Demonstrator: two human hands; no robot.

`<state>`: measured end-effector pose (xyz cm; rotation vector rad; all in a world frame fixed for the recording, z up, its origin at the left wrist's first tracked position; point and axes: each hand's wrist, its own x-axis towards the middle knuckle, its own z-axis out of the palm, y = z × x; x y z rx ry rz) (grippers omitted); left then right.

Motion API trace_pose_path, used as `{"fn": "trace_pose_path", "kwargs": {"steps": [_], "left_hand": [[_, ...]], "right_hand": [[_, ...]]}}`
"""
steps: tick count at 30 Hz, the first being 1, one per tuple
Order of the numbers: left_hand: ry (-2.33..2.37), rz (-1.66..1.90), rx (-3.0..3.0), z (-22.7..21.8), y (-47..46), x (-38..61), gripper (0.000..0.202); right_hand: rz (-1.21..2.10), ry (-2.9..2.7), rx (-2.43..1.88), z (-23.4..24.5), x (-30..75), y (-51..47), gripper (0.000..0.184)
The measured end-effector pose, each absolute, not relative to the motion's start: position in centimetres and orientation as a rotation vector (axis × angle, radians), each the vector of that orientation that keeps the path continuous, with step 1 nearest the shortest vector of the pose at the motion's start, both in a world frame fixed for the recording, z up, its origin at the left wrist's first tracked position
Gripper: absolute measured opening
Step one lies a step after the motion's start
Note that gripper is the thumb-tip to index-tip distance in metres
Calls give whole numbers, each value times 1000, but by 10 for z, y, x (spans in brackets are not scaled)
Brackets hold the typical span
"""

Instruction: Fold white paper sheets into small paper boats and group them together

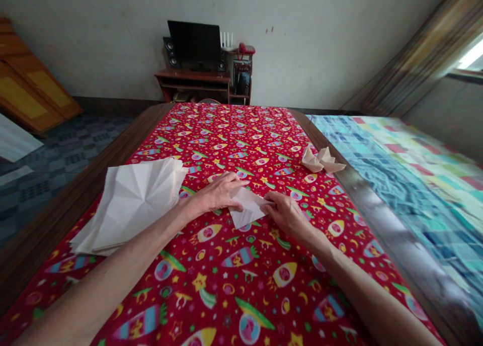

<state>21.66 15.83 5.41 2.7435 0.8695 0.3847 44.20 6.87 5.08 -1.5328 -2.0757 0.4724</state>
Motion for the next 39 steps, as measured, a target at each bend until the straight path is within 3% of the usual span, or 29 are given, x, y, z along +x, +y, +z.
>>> {"fn": "trace_pose_path", "kwargs": {"steps": [5, 12, 19, 30, 39], "left_hand": [[1016, 544, 2761, 52, 143, 215, 56], [1130, 464, 2553, 51, 149, 223, 31], [1015, 386, 2572, 55, 159, 220, 9], [843, 533, 2921, 53, 124, 205, 16], [812, 344, 3122, 55, 106, 195, 25]], "right_hand": [[451, -2170, -1420, 50, 453, 89, 7], [421, -2218, -1412, 47, 450, 96, 15], [397, -2167, -1420, 43, 441, 96, 6], [-122, -2408, -1091, 40, 447, 78, 20], [-220, -2562, -1048, 48, 447, 65, 23]]}}
